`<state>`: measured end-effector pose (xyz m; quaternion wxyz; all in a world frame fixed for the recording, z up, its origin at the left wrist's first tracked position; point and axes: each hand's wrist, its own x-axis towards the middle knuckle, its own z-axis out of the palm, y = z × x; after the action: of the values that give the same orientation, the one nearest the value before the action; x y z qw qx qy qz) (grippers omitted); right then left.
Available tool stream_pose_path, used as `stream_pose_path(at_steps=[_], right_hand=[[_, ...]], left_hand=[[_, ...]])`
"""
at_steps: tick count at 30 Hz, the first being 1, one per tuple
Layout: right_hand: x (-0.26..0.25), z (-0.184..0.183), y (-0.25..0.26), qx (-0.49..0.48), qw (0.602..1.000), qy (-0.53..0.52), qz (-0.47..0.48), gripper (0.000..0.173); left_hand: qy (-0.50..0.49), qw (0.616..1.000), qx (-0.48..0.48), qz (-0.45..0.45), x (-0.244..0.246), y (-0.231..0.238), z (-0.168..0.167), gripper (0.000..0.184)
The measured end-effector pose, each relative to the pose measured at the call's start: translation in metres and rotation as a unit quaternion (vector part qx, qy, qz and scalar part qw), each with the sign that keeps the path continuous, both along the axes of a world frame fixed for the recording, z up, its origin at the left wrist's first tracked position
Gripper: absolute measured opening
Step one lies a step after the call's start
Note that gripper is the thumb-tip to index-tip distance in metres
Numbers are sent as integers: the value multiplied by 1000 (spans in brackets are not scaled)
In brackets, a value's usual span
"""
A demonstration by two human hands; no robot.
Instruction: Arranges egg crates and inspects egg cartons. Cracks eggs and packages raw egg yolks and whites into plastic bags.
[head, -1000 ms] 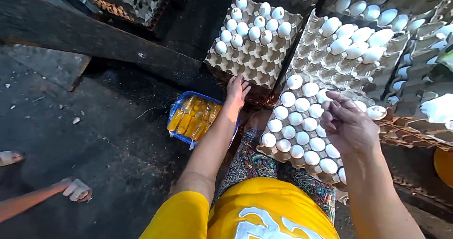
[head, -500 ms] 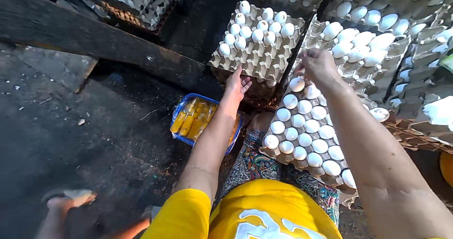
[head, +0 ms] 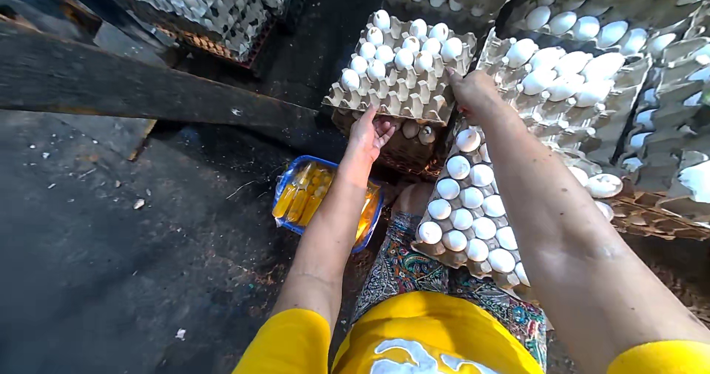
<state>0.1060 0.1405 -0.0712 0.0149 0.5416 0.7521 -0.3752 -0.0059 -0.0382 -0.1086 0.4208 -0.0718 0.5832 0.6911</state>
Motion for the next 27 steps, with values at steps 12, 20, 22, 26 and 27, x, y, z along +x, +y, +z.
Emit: stream_pose_path(at_steps=[12, 20, 22, 26, 27], right_hand=[[-7, -15, 6, -33, 997, 57, -39, 75], [-10, -17, 9, -41, 996, 58, -49, 72], [-14, -18, 13, -40, 997, 42, -53, 61], [-17, -19, 14, -62, 996, 36, -52, 54], [-17, -24, 16, -68, 995, 46, -60, 54]], left_hand=[[59, 998, 24, 24, -3, 0, -16, 47], [50, 998, 44, -4, -22, -7, -20, 76], [55, 998, 35, -26, -30, -9, -22, 90], [86, 995, 45, 1, -44, -10, -25, 92], [98, 993, 67, 22, -47, -11, -26, 90]])
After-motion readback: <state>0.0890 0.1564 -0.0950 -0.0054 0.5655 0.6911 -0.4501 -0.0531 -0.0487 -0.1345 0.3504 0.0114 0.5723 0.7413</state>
